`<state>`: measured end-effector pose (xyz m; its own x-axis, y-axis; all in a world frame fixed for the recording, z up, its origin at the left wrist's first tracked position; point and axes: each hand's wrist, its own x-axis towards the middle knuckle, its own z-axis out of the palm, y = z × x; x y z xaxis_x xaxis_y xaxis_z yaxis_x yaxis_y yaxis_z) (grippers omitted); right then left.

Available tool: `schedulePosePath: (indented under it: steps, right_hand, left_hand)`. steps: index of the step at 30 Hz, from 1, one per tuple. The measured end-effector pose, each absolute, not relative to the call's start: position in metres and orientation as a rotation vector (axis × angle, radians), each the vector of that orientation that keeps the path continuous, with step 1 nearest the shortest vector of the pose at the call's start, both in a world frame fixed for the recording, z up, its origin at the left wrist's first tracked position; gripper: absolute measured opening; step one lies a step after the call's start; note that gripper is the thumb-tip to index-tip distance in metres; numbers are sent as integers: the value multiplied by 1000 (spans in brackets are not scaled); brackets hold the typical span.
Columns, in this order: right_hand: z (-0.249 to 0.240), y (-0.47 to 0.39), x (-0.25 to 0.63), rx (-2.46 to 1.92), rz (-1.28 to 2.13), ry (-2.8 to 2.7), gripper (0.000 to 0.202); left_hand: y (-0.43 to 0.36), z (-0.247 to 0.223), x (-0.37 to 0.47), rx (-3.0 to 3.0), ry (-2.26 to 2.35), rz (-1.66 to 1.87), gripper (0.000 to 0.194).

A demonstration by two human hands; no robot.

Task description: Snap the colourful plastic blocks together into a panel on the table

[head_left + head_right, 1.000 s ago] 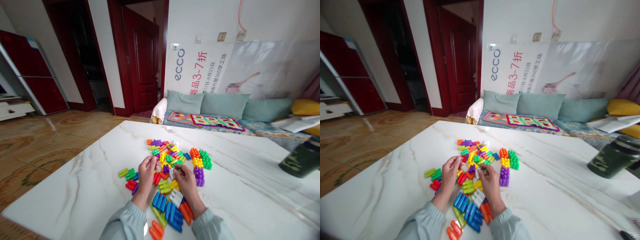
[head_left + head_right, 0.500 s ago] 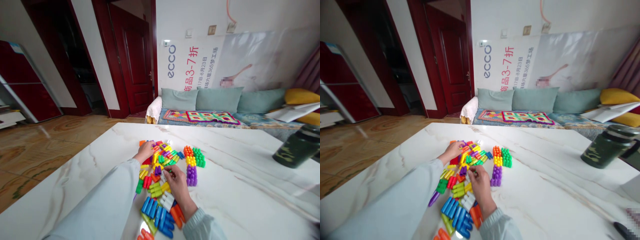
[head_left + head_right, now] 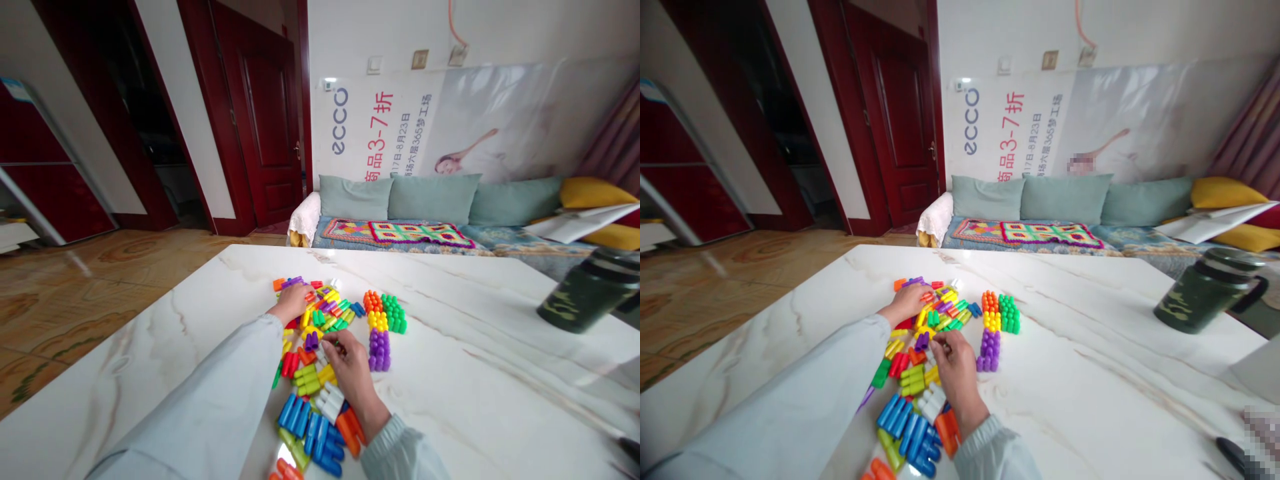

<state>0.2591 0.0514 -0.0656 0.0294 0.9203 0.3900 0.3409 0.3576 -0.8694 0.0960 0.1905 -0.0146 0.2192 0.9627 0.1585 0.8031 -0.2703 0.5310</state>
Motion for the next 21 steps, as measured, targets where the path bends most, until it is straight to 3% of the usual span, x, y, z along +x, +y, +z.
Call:
schedulePosePath:
  steps: [9,15,21]
  right_hand:
    - [-67,52,258,-1231,692,-1588,18]
    - [-66,52,258,-1197,688,-1531,23]
    - [-66,55,258,-1107,760,-1363,44]
  left_hand:
    - [202,-11,68,1774,1347,903,38]
    - [184,-4,60,1584,1204,956,36]
    - [156,-3,75,1541,1049,869,43]
